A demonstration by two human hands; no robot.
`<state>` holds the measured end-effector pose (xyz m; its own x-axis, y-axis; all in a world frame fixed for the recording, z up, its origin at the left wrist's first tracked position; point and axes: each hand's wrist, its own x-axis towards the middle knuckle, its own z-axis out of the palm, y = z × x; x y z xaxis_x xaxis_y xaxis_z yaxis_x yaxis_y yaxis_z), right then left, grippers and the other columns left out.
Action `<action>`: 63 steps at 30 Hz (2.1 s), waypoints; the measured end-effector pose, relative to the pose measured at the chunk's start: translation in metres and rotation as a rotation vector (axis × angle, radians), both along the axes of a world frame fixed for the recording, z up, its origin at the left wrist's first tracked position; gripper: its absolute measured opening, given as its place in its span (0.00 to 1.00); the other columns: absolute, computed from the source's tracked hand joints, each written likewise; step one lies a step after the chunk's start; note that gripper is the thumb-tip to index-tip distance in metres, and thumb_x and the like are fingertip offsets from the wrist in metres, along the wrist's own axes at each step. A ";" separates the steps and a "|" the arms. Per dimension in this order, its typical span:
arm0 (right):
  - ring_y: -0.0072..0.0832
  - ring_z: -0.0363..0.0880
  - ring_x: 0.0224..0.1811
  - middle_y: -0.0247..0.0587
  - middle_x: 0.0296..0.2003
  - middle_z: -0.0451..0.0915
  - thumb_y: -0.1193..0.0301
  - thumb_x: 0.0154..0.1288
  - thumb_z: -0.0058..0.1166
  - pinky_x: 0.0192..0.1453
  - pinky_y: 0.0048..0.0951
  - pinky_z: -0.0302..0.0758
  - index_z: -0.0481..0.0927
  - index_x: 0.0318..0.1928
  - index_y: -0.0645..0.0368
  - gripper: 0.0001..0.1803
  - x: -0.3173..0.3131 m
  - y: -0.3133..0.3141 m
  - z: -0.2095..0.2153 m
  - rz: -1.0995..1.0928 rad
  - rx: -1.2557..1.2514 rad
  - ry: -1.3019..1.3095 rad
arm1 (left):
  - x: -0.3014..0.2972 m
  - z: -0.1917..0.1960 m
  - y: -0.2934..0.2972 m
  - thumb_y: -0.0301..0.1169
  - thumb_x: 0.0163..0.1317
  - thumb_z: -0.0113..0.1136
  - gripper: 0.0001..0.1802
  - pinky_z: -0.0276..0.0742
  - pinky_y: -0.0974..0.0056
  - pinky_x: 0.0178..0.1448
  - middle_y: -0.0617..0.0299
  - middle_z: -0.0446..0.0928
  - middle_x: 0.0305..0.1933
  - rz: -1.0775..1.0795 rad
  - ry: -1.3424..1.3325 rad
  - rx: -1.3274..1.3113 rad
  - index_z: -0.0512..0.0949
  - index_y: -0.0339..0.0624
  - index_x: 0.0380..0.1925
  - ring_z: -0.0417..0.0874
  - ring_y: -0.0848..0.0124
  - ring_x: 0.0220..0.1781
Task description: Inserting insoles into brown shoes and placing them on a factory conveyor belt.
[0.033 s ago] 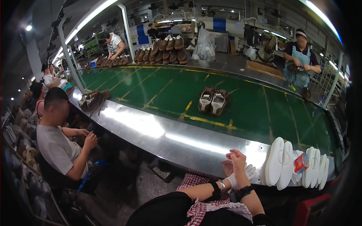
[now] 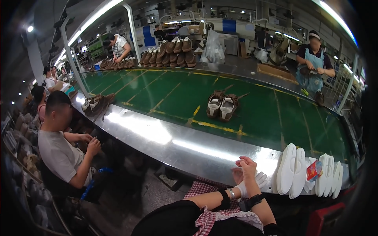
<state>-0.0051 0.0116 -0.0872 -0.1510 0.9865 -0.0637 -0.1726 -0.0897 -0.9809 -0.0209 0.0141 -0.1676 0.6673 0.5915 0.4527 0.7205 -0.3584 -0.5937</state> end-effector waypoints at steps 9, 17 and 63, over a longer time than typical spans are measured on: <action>0.24 0.78 0.25 0.43 0.25 0.79 0.84 0.51 0.43 0.25 0.22 0.79 0.76 0.36 0.69 0.12 0.003 -0.002 -0.010 0.051 0.042 -0.009 | -0.007 0.012 -0.016 0.41 0.58 0.36 0.26 0.46 0.58 0.67 0.55 0.56 0.62 -0.026 -0.160 -0.136 0.57 0.45 0.56 0.55 0.61 0.64; 0.25 0.79 0.29 0.43 0.28 0.79 0.83 0.52 0.43 0.29 0.24 0.80 0.75 0.38 0.68 0.12 0.004 -0.003 -0.013 0.030 0.046 -0.055 | -0.006 0.014 -0.027 0.42 0.57 0.36 0.27 0.44 0.56 0.68 0.54 0.55 0.62 -0.140 -0.312 -0.329 0.56 0.46 0.57 0.54 0.59 0.65; 0.32 0.80 0.32 0.43 0.31 0.81 0.80 0.52 0.39 0.36 0.26 0.75 0.71 0.47 0.64 0.19 0.072 0.000 0.034 -0.102 0.844 -0.560 | -0.065 0.082 -0.040 0.30 0.46 0.57 0.12 0.72 0.59 0.36 0.54 0.75 0.32 -0.137 -1.290 -0.291 0.75 0.40 0.33 0.76 0.57 0.34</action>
